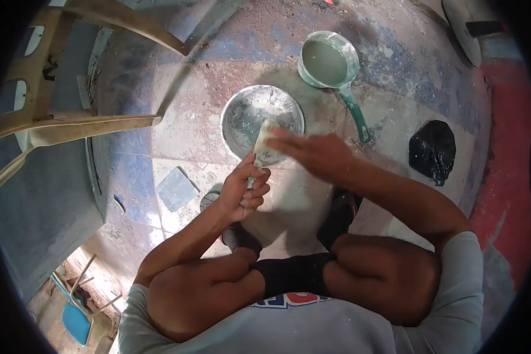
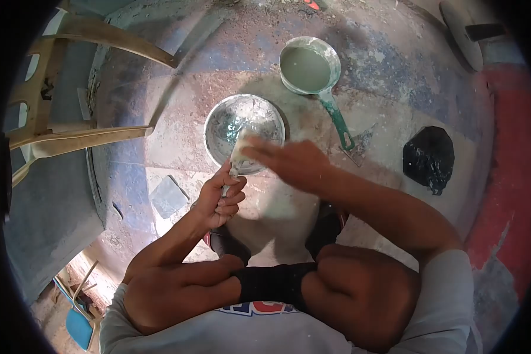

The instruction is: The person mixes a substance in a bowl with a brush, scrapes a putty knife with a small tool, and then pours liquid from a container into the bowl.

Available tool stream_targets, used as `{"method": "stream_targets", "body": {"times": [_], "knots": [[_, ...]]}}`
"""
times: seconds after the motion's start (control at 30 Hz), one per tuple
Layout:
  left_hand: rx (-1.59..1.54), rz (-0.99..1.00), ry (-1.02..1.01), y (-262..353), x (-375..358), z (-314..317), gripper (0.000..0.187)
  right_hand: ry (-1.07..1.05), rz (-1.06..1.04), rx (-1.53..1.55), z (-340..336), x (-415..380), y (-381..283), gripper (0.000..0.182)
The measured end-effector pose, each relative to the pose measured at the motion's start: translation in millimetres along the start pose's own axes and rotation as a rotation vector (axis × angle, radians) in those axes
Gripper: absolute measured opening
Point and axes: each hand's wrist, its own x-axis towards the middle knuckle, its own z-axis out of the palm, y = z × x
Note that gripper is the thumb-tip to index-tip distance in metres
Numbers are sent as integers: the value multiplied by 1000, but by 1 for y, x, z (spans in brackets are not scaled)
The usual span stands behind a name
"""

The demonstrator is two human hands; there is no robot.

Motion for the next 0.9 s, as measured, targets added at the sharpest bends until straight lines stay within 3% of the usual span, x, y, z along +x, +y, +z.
{"method": "stream_targets", "body": {"times": [0.1, 0.17, 0.2, 0.33, 0.43, 0.47, 0.57, 0.73, 0.8, 0.9], "knots": [[-6, 0, 18, 0, 2, 6, 54, 85, 20, 2, 3, 2, 8, 59], [-73, -13, 131, -4, 3, -2, 50, -13, -17, -54, 0, -2, -12, 57], [-132, -86, 50, -4, 3, -17, 44, 24, -68, -60, -1, -5, -14, 56], [-42, -24, 2, -4, 6, 1, 33, 79, 32, -79, 7, 2, 15, 61], [-72, -48, 97, -7, 7, -9, 40, 14, -60, -104, 3, -5, -12, 60], [-229, -156, 20, -7, 9, -22, 43, 13, -63, -110, 6, -3, -5, 60], [-52, -50, -2, -4, 7, 5, 34, 116, 21, -87, 11, 5, 22, 62], [-123, -17, -45, -1, 4, -7, 27, 88, -78, -96, 3, -3, -13, 58], [-218, -47, -39, -3, 6, -13, 25, 140, 55, -65, 9, 3, 10, 59], [-182, -73, -7, -2, 2, -6, 13, 107, 63, -160, 7, -5, -6, 59]]}}
